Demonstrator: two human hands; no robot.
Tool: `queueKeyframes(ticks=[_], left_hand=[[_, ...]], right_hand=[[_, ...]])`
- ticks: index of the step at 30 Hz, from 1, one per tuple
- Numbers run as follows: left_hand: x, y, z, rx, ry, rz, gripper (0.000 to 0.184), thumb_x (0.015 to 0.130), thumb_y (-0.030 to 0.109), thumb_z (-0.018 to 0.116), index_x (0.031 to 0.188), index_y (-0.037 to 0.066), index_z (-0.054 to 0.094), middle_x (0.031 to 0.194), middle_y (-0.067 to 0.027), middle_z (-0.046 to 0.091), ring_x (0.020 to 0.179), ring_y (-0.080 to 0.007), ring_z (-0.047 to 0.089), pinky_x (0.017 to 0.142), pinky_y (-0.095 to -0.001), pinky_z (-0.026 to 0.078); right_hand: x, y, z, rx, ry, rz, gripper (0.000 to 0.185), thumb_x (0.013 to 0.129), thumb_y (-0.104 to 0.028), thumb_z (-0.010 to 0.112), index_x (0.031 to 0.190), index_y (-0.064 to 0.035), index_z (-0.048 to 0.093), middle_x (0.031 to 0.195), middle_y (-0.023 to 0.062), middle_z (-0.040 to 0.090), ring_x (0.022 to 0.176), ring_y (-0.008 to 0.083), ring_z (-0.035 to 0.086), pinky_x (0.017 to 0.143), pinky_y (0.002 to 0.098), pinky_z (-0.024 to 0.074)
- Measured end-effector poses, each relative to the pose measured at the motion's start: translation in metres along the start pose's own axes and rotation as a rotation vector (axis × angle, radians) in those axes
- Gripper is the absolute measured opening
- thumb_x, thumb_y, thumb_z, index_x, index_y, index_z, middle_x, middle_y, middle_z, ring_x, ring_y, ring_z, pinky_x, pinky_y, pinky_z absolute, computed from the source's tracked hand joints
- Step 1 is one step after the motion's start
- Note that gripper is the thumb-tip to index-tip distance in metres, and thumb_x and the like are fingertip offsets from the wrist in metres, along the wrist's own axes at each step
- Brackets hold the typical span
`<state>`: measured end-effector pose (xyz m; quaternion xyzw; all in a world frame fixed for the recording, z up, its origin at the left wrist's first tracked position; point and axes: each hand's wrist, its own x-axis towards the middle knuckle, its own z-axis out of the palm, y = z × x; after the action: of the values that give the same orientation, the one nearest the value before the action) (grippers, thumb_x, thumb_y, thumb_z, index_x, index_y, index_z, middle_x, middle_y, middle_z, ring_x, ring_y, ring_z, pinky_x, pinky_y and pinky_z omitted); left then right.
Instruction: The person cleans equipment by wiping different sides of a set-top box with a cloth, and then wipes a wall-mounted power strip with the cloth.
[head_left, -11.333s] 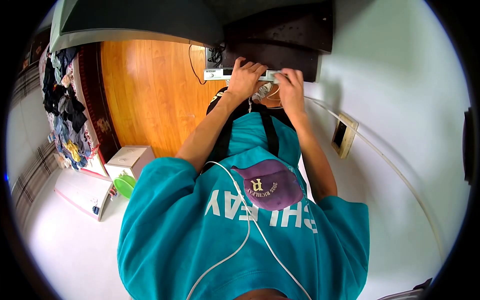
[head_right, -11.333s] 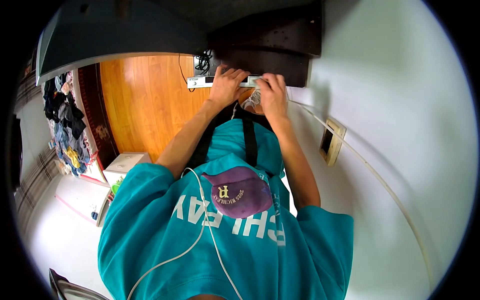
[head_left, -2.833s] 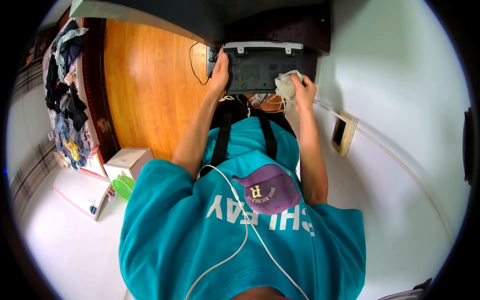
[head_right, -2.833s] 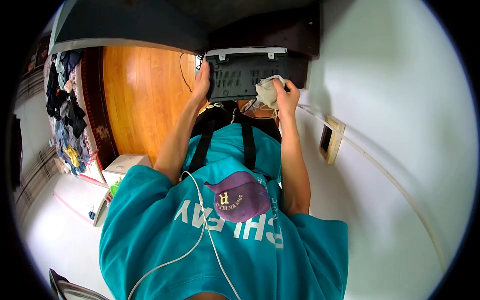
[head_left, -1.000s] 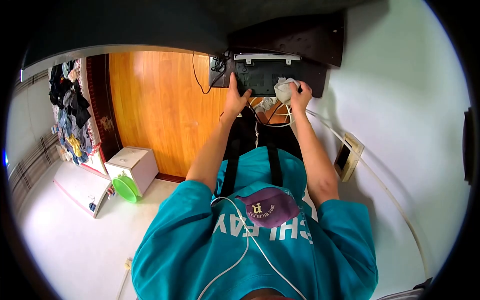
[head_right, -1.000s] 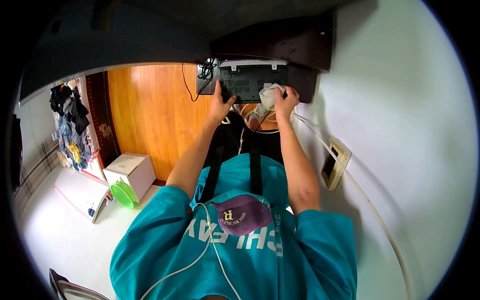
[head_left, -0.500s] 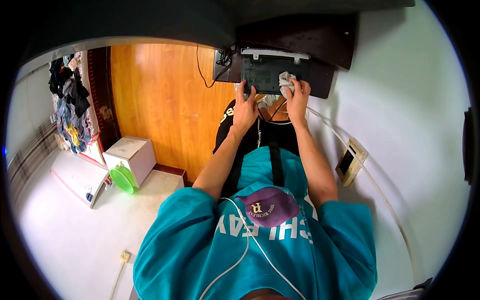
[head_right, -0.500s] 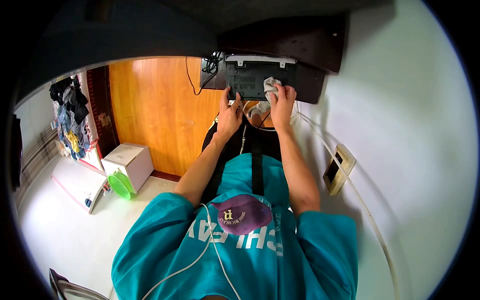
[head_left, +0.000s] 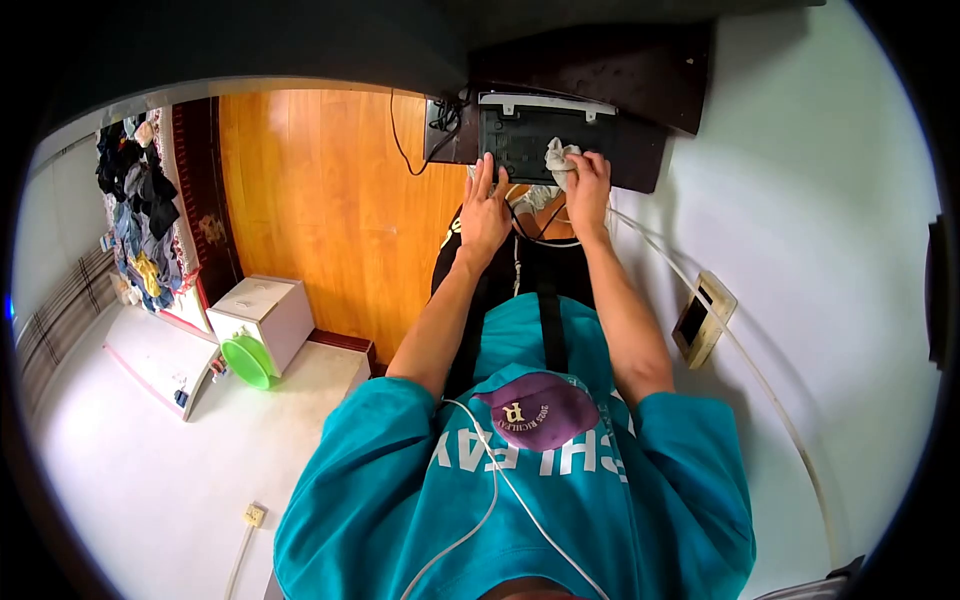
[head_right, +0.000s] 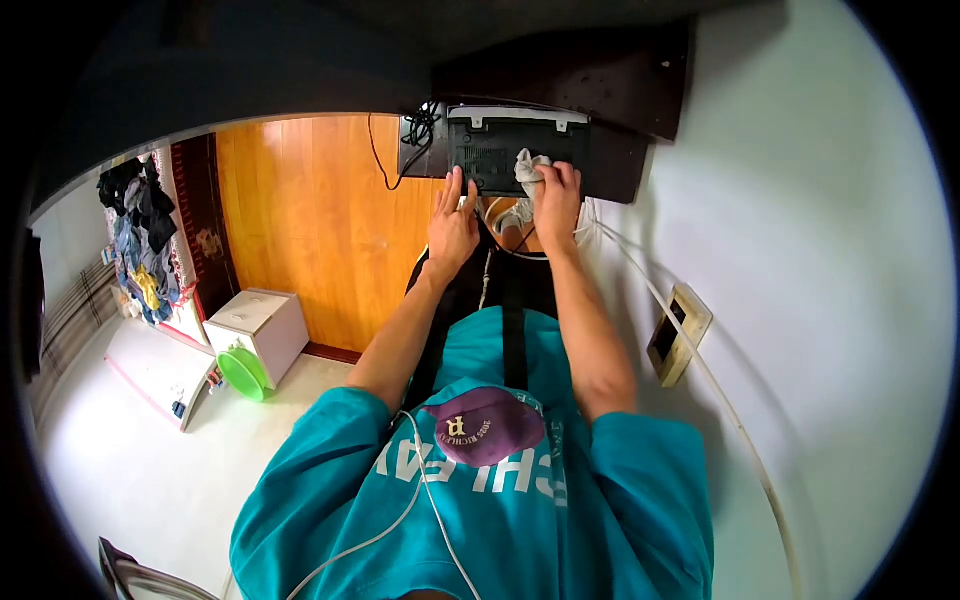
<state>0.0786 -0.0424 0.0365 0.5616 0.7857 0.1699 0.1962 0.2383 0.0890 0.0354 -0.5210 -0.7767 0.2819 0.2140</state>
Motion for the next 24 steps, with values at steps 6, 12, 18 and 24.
queueKeyframes(ticks=[6,12,18,24], left_hand=[[0.000,0.002,0.006,-0.139,0.007,-0.055,0.049,0.087,0.001,0.063,0.135,0.001,0.063,0.163,-0.0285,0.035,0.149,-0.0456,0.037,0.118,-0.0472,0.040],[-0.001,-0.003,0.007,-0.053,0.007,-0.024,0.054,0.086,0.001,0.062,0.140,0.001,0.060,0.165,-0.0249,0.033,0.150,-0.0448,0.035,0.120,-0.0475,0.039],[0.002,-0.007,0.007,-0.116,0.033,0.001,0.054,0.086,-0.001,0.062,0.140,0.002,0.061,0.164,-0.0251,0.036,0.148,-0.0447,0.039,0.119,-0.0487,0.041],[0.000,0.001,0.005,-0.110,0.028,-0.041,0.048,0.087,0.001,0.063,0.135,0.001,0.064,0.162,-0.0255,0.038,0.147,-0.0437,0.042,0.119,-0.0483,0.041]], right_hand=[[-0.008,-0.047,0.041,0.099,-0.206,-0.181,0.029,0.084,0.003,0.064,0.110,-0.0020,0.074,0.110,0.0145,0.060,0.106,0.0363,0.056,0.096,0.0438,0.0495],[-0.005,0.012,-0.014,-0.073,0.004,-0.076,0.040,0.082,0.009,0.063,0.118,-0.0028,0.074,0.119,0.0156,0.060,0.108,0.0378,0.056,0.096,0.0462,0.0506],[-0.028,-0.031,0.029,-0.132,-0.061,-0.131,0.045,0.088,0.007,0.060,0.132,-0.0008,0.065,0.148,0.0190,0.050,0.137,0.0406,0.045,0.112,0.0460,0.0457],[-0.043,-0.009,0.020,-0.032,-0.213,-0.252,0.053,0.082,0.012,0.061,0.132,-0.0048,0.068,0.150,0.0137,0.053,0.138,0.0359,0.049,0.113,0.0425,0.0462]])
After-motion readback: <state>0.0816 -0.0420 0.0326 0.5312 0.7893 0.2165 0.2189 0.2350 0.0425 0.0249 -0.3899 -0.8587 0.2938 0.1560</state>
